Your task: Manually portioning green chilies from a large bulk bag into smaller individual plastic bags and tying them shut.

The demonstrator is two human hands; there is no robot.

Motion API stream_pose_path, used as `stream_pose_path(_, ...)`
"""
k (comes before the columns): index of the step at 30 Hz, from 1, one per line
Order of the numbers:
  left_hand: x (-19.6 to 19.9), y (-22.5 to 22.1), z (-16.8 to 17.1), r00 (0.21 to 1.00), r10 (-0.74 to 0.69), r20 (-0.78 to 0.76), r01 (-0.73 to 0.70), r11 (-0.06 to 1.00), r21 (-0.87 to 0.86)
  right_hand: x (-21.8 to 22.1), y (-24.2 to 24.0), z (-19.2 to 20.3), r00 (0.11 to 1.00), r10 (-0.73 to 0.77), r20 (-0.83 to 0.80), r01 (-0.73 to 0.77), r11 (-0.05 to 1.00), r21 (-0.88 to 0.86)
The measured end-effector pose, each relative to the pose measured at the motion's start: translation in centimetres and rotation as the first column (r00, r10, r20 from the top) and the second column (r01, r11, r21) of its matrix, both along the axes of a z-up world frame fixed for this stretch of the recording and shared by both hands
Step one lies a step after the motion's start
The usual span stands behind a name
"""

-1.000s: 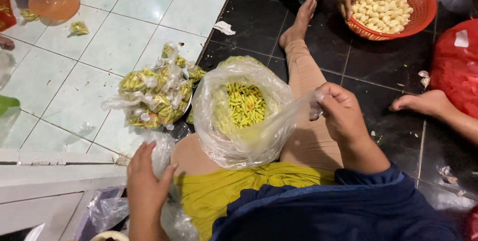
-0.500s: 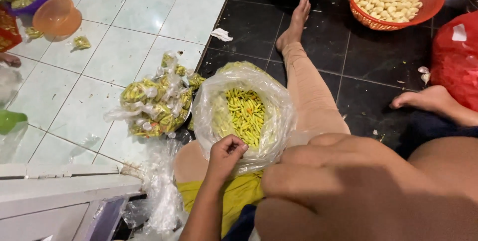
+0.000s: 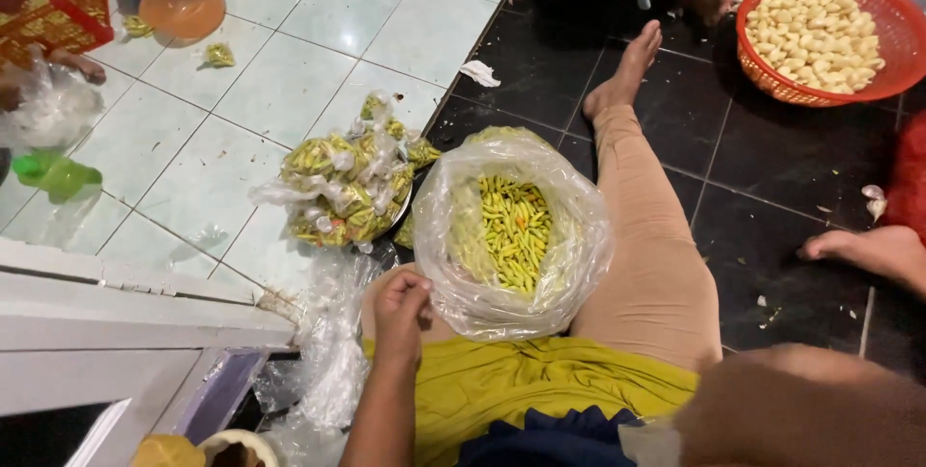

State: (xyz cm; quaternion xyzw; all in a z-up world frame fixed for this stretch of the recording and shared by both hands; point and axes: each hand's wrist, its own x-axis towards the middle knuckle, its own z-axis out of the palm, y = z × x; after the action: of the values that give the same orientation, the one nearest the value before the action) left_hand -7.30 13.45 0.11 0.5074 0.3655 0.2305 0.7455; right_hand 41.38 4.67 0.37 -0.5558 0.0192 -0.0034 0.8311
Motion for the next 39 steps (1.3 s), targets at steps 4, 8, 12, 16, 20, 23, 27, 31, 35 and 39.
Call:
stream_pose_path(4,-1.8,4.8,1.6,0.883,0.455,-0.113,-0.417,0.873,0.255,1.0,0.1,-1.3,0.998,-0.063,0.009,0.062,0.996,0.070)
stream_pose_path(8,-6.0,9.6,-2.5,0.782,0.574,-0.243,-0.200,0.601,0.774,1.0,0.3,-0.6,0.997,-0.072,-0.039,0.076,0.991,0.110)
stream_pose_path(12,-9.9,11.9,-10.1,0.382,0.373,-0.846,0.341,0.793,0.504,1.4,0.5,-1.7,0.998,-0.059,0.022,0.056,0.992,0.114)
stream_pose_path(16,-11.0,9.9,-12.3,0.009,0.059,-0.998,0.422,0.905,0.057,4.6,1.3,-5.2,0.996,-0.060,0.065,0.061,0.998,-0.010)
stream_pose_path(20,-9.1,10.2,-8.0,-0.103,0.018,-0.994,0.520,0.853,-0.038,0.0,-3.2,-2.3,0.989,-0.133,0.066,0.128,0.989,0.073)
stream_pose_path(23,-8.0,10.0,-3.0,-0.124,0.124,-0.984,0.606,0.795,0.023,-13.9,-14.6,16.1,0.924,0.248,0.289,-0.152,0.936,-0.318)
stream_pose_path(27,-5.3,7.1,4.5,0.600,0.326,-0.731,0.424,0.645,0.636,-25.9,-17.3,23.4,0.597,0.746,0.295,-0.290,0.544,-0.787)
stream_pose_path(31,-0.5,0.2,12.0,0.979,0.117,-0.165,0.000,0.814,0.581,-26.7,-15.6,21.7,0.616,0.625,0.480,-0.295,0.748,-0.595)
stream_pose_path(35,2.1,-6.9,12.9,0.973,-0.134,0.188,0.006,0.829,0.560,-29.6,-14.4,19.9,0.561,0.578,0.592,-0.219,0.794,-0.568)
stream_pose_path(39,4.3,-9.5,12.6,0.936,-0.320,0.148,0.110,0.664,0.739,-32.0,-13.7,15.2,0.466,0.664,0.585,-0.192,0.721,-0.665)
